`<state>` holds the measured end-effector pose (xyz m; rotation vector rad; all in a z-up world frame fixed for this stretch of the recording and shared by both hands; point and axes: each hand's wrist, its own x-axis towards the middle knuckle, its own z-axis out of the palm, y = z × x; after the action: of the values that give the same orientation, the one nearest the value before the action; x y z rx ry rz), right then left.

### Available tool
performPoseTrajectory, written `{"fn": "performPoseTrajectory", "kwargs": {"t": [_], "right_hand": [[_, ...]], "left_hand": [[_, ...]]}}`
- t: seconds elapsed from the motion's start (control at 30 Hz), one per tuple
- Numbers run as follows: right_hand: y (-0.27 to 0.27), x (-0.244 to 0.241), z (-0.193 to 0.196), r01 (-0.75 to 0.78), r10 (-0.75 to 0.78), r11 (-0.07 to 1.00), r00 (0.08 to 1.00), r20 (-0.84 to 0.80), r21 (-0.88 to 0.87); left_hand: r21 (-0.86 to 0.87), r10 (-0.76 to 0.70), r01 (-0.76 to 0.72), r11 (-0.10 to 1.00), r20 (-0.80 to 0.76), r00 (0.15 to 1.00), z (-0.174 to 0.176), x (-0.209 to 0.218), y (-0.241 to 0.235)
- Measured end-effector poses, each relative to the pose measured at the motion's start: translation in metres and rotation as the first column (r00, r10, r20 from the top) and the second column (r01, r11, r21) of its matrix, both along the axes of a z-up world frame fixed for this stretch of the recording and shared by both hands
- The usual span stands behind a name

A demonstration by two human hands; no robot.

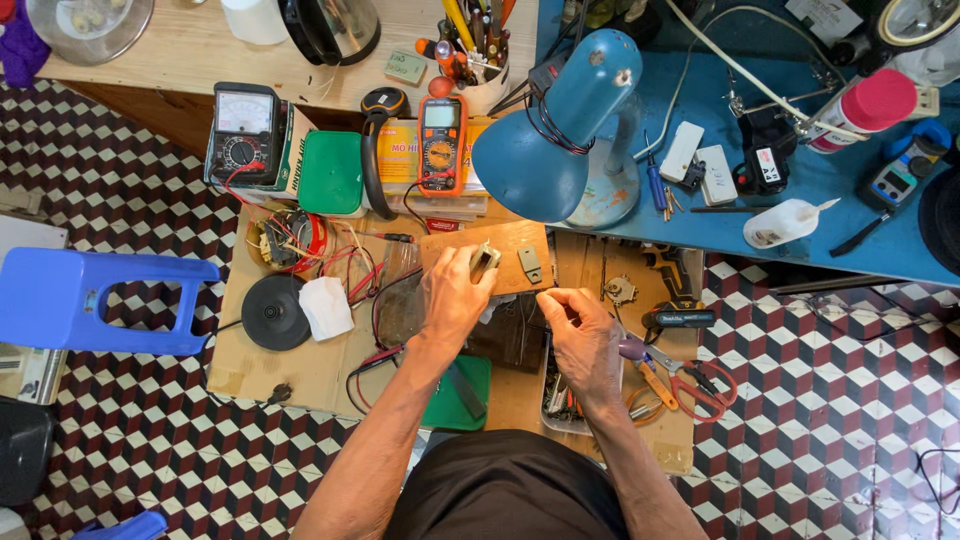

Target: The person handles a small electronic component, wraps it with blue tape, and uses a screwdriver to adjust internal parts. The person continues to manipulate the component with both hands throughout the clip.

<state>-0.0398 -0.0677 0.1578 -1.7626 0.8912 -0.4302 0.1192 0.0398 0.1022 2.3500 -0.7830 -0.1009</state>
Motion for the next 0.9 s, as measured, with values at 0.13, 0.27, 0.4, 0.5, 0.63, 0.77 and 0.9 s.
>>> {"fn": "performPoseTrajectory", "kwargs": {"t": [0.13,0.27,0.4,0.5,0.63,0.77,0.9], "right_hand": [[0.001,0.001,-0.002,0.007,-0.006,0.999,1.0,-0.026,0.049],[0.001,0.0,0.0,0.034,-0.032,0.995,0.999,-0.016,0.093],[0.002,-0.001,0.001,0.056,-0.058,0.989,0.998,0.014,0.14],[0.001,0.0,0.0,0.056,-0.064,0.985,0.997,0.041,0.164],[0.002,-0.001,-0.001,0.071,-0.076,0.979,0.997,0.016,0.19],[0.004,-0.002,-0.001,0.06,-0.065,0.988,0.997,0.03,0.142],[0.006,-0.003,-0.004,0.069,-0.069,0.987,0.998,-0.003,0.145]], "left_hand": [[-0.018,0.019,-0.02,1.0,-0.039,0.999,0.012,-0.002,0.005],[-0.199,0.013,-0.111,0.974,-0.439,0.898,0.033,-0.003,0.008],[-0.421,-0.204,-0.257,0.87,-0.782,0.589,0.045,-0.012,0.01],[-0.451,-0.269,-0.311,0.837,-0.833,0.483,0.048,-0.017,0.01],[-0.472,-0.283,-0.314,0.824,-0.822,0.494,0.05,-0.02,0.009],[-0.464,-0.265,-0.309,0.83,-0.816,0.514,0.053,-0.021,0.011],[-0.49,-0.268,-0.291,0.821,-0.783,0.562,0.054,-0.025,0.012]]}}
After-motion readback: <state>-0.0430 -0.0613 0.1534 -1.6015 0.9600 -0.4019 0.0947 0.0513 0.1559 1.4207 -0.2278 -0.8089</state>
